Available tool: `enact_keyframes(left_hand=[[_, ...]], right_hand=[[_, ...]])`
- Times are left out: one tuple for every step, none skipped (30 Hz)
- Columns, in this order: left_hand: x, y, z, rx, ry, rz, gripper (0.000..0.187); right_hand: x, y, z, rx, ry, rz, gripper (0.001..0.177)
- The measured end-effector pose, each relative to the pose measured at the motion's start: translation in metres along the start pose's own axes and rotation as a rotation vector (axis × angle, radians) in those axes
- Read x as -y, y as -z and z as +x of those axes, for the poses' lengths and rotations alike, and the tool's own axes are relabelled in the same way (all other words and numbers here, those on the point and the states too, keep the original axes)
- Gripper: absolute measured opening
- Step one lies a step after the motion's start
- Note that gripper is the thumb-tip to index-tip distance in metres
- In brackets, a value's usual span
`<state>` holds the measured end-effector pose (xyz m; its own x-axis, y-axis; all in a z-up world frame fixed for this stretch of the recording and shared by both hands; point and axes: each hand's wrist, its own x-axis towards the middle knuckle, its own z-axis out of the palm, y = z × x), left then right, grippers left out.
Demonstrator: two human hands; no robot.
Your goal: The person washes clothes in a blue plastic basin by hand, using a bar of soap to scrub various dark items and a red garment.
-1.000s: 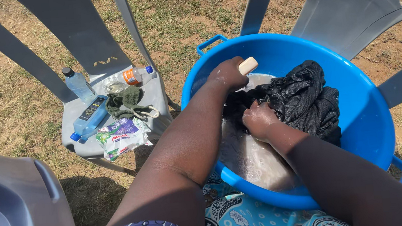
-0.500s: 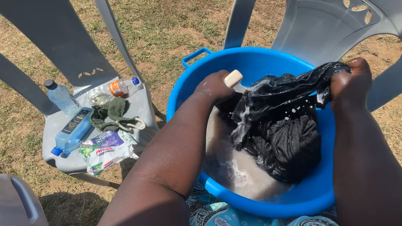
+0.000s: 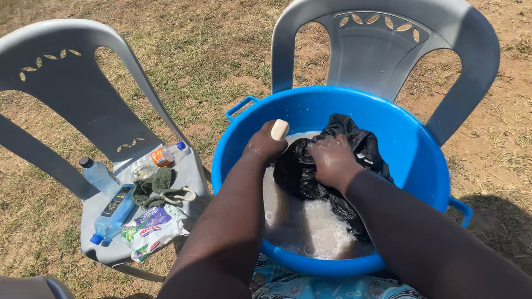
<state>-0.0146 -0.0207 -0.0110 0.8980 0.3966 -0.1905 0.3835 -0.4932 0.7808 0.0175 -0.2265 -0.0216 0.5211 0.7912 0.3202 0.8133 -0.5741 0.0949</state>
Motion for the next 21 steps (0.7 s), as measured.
enact_keyframes(left_hand=[[0.002, -0.009, 0.002, -0.001, -0.013, 0.005, 0.074], [0.006, -0.021, 0.003, -0.113, -0.006, -0.146, 0.074], [0.011, -0.030, 0.008, -0.224, 0.001, -0.298, 0.074], [0.018, -0.040, 0.014, -0.228, -0.002, -0.302, 0.074], [0.025, -0.049, 0.021, -0.265, 0.037, -0.441, 0.074], [0.029, -0.059, 0.027, -0.301, 0.073, -0.590, 0.074], [0.034, -0.068, 0.029, -0.305, 0.068, -0.605, 0.074], [0.039, -0.071, 0.029, -0.318, 0.095, -0.600, 0.075], [0.042, -0.069, 0.026, -0.330, 0.123, -0.596, 0.077], [0.041, -0.065, 0.021, -0.338, 0.109, -0.610, 0.077], [0.037, -0.059, 0.013, -0.309, 0.113, -0.658, 0.074], [0.037, -0.055, -0.002, -0.269, 0.128, -0.697, 0.071], [0.033, -0.048, -0.015, -0.267, 0.125, -0.700, 0.071], [0.024, -0.040, -0.022, -0.150, 0.218, -0.863, 0.071], [0.015, -0.034, -0.027, -0.028, 0.314, -1.022, 0.072], [0.007, -0.032, -0.034, -0.020, 0.309, -1.027, 0.072], [0.000, -0.032, -0.038, 0.043, 0.273, -1.138, 0.073], [0.000, -0.035, -0.043, 0.103, 0.250, -1.248, 0.074], [-0.001, -0.037, -0.046, 0.107, 0.259, -1.252, 0.074], [-0.003, -0.037, -0.048, 0.209, 0.152, -1.415, 0.080], [-0.006, -0.035, -0.051, 0.310, 0.036, -1.574, 0.087]], right_hand=[[-0.001, -0.002, 0.003, 0.100, -0.077, 0.013, 0.063], [-0.002, -0.003, 0.004, 0.203, -0.146, 0.024, 0.031], [-0.004, 0.000, 0.003, 0.195, -0.149, 0.019, 0.031], [-0.005, 0.003, 0.001, 0.074, -0.178, 0.147, 0.034], [-0.003, 0.007, 0.001, -0.048, -0.204, 0.275, 0.037], [0.000, 0.013, -0.001, -0.049, -0.196, 0.262, 0.037], [0.004, 0.021, -0.003, -0.180, -0.313, 0.438, 0.028], [0.009, 0.029, 0.000, -0.314, -0.424, 0.618, 0.020], [0.013, 0.038, 0.004, -0.317, -0.408, 0.610, 0.020], [0.010, 0.049, 0.010, -0.480, -0.358, 0.803, 0.022], [0.005, 0.059, 0.015, -0.641, -0.298, 0.996, 0.027], [0.000, 0.070, 0.019, -0.614, -0.285, 1.129, 0.025], [-0.010, 0.082, 0.028, -0.584, -0.272, 1.261, 0.024], [-0.019, 0.094, 0.040, -0.628, -0.218, 1.213, 0.027], [-0.024, 0.105, 0.051, -0.671, -0.163, 1.163, 0.030], [-0.025, 0.115, 0.058, -0.686, -0.116, 1.208, 0.032], [-0.025, 0.126, 0.064, -0.700, -0.068, 1.252, 0.034], [-0.022, 0.134, 0.071, -0.691, -0.075, 1.251, 0.034], [-0.019, 0.143, 0.078, -0.677, -0.082, 1.312, 0.034], [-0.015, 0.150, 0.081, -0.665, -0.083, 1.375, 0.034], [-0.011, 0.152, 0.079, -0.658, -0.084, 1.377, 0.034]])
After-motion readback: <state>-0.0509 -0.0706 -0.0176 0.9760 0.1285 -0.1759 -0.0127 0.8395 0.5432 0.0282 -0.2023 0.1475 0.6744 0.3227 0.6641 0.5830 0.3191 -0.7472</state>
